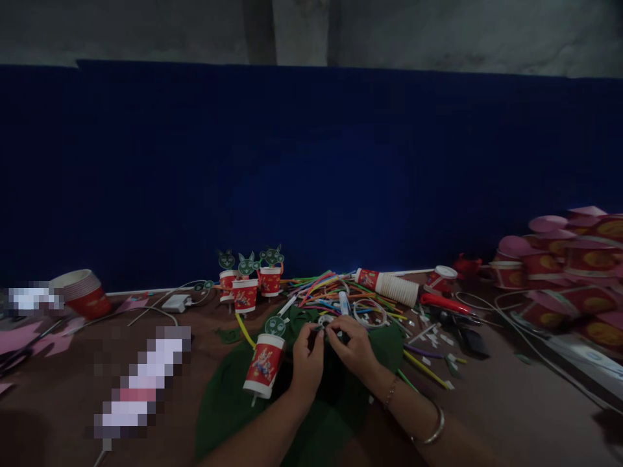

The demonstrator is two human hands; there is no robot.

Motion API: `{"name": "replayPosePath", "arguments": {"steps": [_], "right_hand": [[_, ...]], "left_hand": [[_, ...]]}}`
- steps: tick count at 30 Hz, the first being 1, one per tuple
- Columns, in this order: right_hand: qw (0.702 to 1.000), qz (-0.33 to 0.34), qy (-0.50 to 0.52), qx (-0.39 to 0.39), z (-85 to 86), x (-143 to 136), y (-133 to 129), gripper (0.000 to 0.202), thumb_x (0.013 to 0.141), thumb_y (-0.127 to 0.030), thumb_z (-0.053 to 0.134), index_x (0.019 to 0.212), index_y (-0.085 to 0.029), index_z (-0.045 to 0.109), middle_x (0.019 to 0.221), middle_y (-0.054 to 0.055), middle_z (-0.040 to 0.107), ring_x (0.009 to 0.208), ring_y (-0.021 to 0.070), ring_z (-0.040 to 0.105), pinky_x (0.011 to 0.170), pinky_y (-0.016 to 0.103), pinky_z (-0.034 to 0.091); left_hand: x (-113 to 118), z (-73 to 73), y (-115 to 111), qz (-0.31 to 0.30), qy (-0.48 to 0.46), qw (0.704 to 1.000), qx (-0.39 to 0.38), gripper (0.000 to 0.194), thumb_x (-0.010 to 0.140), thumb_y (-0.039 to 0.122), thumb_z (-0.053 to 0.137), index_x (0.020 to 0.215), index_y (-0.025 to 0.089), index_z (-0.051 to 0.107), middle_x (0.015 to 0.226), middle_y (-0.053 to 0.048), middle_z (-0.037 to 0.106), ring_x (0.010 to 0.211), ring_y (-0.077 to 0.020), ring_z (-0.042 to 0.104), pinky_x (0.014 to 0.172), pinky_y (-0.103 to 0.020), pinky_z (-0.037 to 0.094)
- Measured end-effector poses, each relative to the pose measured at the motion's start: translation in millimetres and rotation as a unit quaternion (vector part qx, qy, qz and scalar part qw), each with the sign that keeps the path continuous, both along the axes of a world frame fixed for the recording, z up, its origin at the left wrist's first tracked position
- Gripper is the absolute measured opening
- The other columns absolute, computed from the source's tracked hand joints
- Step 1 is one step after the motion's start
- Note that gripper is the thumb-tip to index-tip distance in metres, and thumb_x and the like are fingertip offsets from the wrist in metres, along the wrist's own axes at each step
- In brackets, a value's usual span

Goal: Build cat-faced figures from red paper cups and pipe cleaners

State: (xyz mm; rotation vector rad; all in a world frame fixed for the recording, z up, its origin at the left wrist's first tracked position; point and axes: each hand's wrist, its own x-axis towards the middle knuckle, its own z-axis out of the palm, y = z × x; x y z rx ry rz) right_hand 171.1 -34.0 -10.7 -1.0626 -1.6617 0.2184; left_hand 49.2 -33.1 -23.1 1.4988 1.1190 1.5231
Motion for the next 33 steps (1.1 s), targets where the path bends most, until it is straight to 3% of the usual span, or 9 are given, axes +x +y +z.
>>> {"name": "replayPosePath", "arguments": {"steps": [8, 16, 21, 23, 28, 33], "right_hand": [[1.0, -0.023, -0.013, -0.001, -0.5, -0.4, 0.8, 0.012, 0.079, -0.021, 0.049, 0.072, -0.02, 0.058, 0.073, 0.005, 0.061, 0.073, 0.0181, 0.056, 0.073, 0.031, 0.044], [0.994, -0.079, 0.0, -0.071, -6.5, 3.8, 7.5, 0.019, 0.081, -0.024, 0.045, 0.065, -0.019, 0.054, 0.064, 0.002, 0.056, 0.064, 0.0159, 0.052, 0.063, 0.027, 0.041], [0.994, -0.054, 0.039, -0.082, -6.9, 3.2, 7.4, 0.012, 0.075, -0.018, 0.046, 0.076, -0.018, 0.058, 0.074, 0.003, 0.06, 0.07, 0.0168, 0.054, 0.067, 0.028, 0.043], [0.994, -0.022, 0.073, -0.082, -5.6, 3.1, 6.1, 0.019, 0.072, -0.013, 0.043, 0.081, -0.018, 0.059, 0.079, 0.004, 0.062, 0.075, 0.0171, 0.056, 0.07, 0.028, 0.044], [0.991, 0.042, 0.099, -0.082, -1.6, 3.2, 2.0, 0.017, 0.077, -0.017, 0.043, 0.078, -0.018, 0.06, 0.078, 0.003, 0.062, 0.076, 0.0168, 0.057, 0.072, 0.028, 0.045], [0.995, 0.036, 0.068, -0.062, 0.4, 2.7, 0.9, 0.007, 0.074, -0.019, 0.049, 0.074, -0.018, 0.056, 0.073, 0.002, 0.058, 0.072, 0.0158, 0.054, 0.069, 0.027, 0.043]], "left_hand": [[-0.1, 1.7, -0.7, -0.009, 0.0, 1.0, -0.001, 0.015, 0.076, 0.03, 0.054, 0.082, 0.018, 0.059, 0.079, -0.003, 0.063, 0.077, -0.0187, 0.058, 0.075, -0.03, 0.045], [-0.1, 2.5, -2.4, -0.015, -0.006, 1.0, -0.022, 0.018, 0.076, 0.034, 0.055, 0.082, 0.018, 0.06, 0.073, -0.001, 0.06, 0.07, -0.0163, 0.056, 0.068, -0.027, 0.045], [-0.2, 1.3, -2.4, -0.035, -0.037, 0.998, -0.034, 0.018, 0.076, 0.034, 0.056, 0.083, 0.017, 0.059, 0.073, 0.0, 0.059, 0.07, -0.0152, 0.054, 0.067, -0.025, 0.043], [-0.1, 0.6, -2.4, -0.047, -0.051, 0.997, -0.044, 0.018, 0.076, 0.034, 0.056, 0.082, 0.017, 0.058, 0.072, 0.0, 0.058, 0.068, -0.0147, 0.053, 0.066, -0.024, 0.043], [1.4, 0.7, -2.1, -0.071, -0.059, 0.995, -0.045, 0.014, 0.075, 0.03, 0.056, 0.081, 0.017, 0.058, 0.072, 0.0, 0.058, 0.069, -0.0146, 0.052, 0.065, -0.024, 0.043], [2.7, 0.4, -0.4, -0.063, -0.039, 0.996, -0.054, 0.012, 0.073, 0.028, 0.057, 0.071, 0.017, 0.056, 0.066, 0.001, 0.056, 0.066, -0.0143, 0.053, 0.062, -0.023, 0.043]]}}
